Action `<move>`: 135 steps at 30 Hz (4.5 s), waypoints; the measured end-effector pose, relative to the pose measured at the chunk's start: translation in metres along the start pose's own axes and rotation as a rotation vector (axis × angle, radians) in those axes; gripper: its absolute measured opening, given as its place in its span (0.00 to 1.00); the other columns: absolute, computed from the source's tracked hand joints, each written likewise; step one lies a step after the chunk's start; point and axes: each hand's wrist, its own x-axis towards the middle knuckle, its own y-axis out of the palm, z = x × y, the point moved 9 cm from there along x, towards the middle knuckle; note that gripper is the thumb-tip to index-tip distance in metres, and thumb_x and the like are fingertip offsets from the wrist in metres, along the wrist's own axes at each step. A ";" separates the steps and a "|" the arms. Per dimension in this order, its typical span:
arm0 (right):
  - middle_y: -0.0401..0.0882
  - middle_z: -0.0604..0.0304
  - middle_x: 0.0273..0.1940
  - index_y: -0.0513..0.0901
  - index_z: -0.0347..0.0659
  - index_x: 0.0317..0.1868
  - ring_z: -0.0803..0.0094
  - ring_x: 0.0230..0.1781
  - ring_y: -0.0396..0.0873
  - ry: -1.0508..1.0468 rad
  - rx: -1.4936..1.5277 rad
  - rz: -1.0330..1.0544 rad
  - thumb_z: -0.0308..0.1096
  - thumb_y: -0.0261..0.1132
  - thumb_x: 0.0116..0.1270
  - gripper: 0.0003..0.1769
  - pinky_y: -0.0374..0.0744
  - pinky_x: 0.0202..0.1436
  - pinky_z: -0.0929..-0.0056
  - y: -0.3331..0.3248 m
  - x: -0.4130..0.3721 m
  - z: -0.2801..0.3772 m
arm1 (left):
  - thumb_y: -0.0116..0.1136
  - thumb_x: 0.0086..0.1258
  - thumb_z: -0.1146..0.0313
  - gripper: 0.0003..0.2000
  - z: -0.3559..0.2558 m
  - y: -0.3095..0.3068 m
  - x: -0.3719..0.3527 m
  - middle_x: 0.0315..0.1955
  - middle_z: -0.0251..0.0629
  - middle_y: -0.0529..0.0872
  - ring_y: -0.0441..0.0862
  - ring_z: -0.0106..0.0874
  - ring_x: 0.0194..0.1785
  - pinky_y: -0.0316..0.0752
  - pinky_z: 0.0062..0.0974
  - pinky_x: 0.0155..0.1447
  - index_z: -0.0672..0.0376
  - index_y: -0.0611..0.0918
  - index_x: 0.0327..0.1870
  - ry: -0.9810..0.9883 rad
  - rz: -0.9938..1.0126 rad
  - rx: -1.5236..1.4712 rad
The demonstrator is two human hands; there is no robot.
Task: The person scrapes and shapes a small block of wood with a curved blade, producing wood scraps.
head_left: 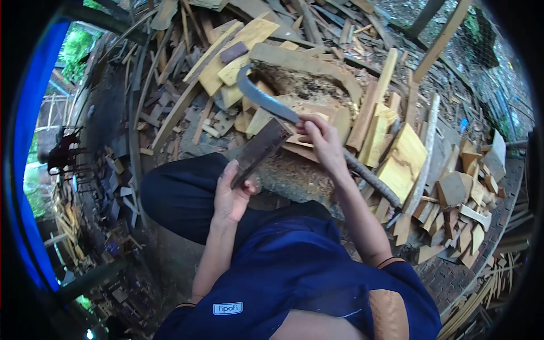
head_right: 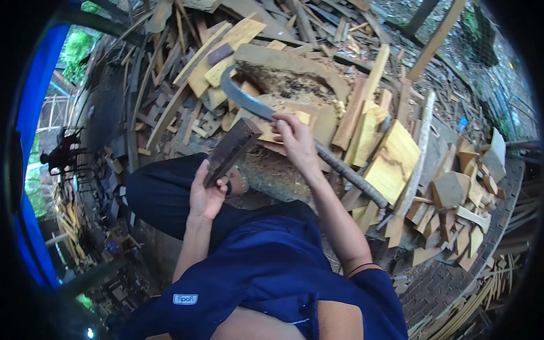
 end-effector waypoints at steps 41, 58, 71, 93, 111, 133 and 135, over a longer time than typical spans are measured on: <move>0.79 0.59 0.43 0.87 0.35 0.43 0.75 0.42 0.83 -0.671 -0.092 -0.248 0.19 0.73 0.60 0.11 0.88 0.46 0.76 0.000 -0.115 0.155 | 0.78 0.57 0.70 0.37 0.014 0.066 -0.025 0.58 0.37 0.80 0.83 0.34 0.59 0.82 0.39 0.64 0.55 0.69 0.67 0.038 0.464 0.101; 0.82 0.57 0.46 0.84 0.34 0.50 0.73 0.44 0.83 -0.561 0.104 -0.273 0.17 0.62 0.69 0.12 0.84 0.53 0.76 0.002 -0.088 0.145 | 0.75 0.59 0.73 0.37 0.004 0.070 0.014 0.59 0.40 0.80 0.83 0.37 0.58 0.81 0.37 0.65 0.54 0.69 0.70 -0.056 0.521 0.108; 0.68 0.59 0.64 0.71 0.39 0.70 0.69 0.61 0.71 -0.317 -0.005 -0.116 0.25 0.71 0.64 0.33 0.76 0.65 0.70 0.009 -0.055 0.133 | 0.76 0.57 0.76 0.37 -0.034 0.086 0.024 0.58 0.36 0.79 0.78 0.29 0.62 0.74 0.28 0.66 0.60 0.69 0.67 0.031 0.525 0.110; 0.67 0.58 0.65 0.66 0.36 0.70 0.69 0.65 0.70 -0.147 0.219 -0.019 0.31 0.71 0.63 0.37 0.72 0.67 0.68 0.010 -0.057 0.097 | 0.73 0.56 0.84 0.38 -0.071 0.105 0.019 0.64 0.45 0.76 0.75 0.34 0.67 0.73 0.34 0.70 0.56 0.68 0.69 0.287 0.494 0.154; 0.67 0.58 0.56 0.71 0.33 0.67 0.75 0.50 0.71 -0.202 0.202 -0.128 0.34 0.67 0.66 0.31 0.74 0.58 0.74 -0.009 -0.053 0.097 | 0.69 0.67 0.60 0.27 -0.024 0.076 0.039 0.55 0.43 0.83 0.84 0.34 0.55 0.82 0.34 0.60 0.65 0.74 0.61 -0.039 0.436 0.429; 0.78 0.61 0.47 0.83 0.33 0.54 0.79 0.43 0.81 -0.123 0.361 0.127 0.24 0.68 0.70 0.14 0.84 0.47 0.77 0.048 -0.034 0.085 | 0.79 0.57 0.67 0.31 -0.017 0.083 0.022 0.48 0.35 0.85 0.83 0.25 0.50 0.78 0.27 0.57 0.63 0.76 0.61 0.102 0.430 0.701; 0.80 0.62 0.42 0.83 0.32 0.48 0.79 0.42 0.82 -0.230 0.325 0.075 0.24 0.67 0.70 0.08 0.83 0.46 0.79 0.046 -0.035 0.088 | 0.78 0.58 0.68 0.31 -0.021 0.081 0.024 0.48 0.36 0.86 0.83 0.26 0.51 0.79 0.27 0.58 0.63 0.76 0.63 0.161 0.428 0.805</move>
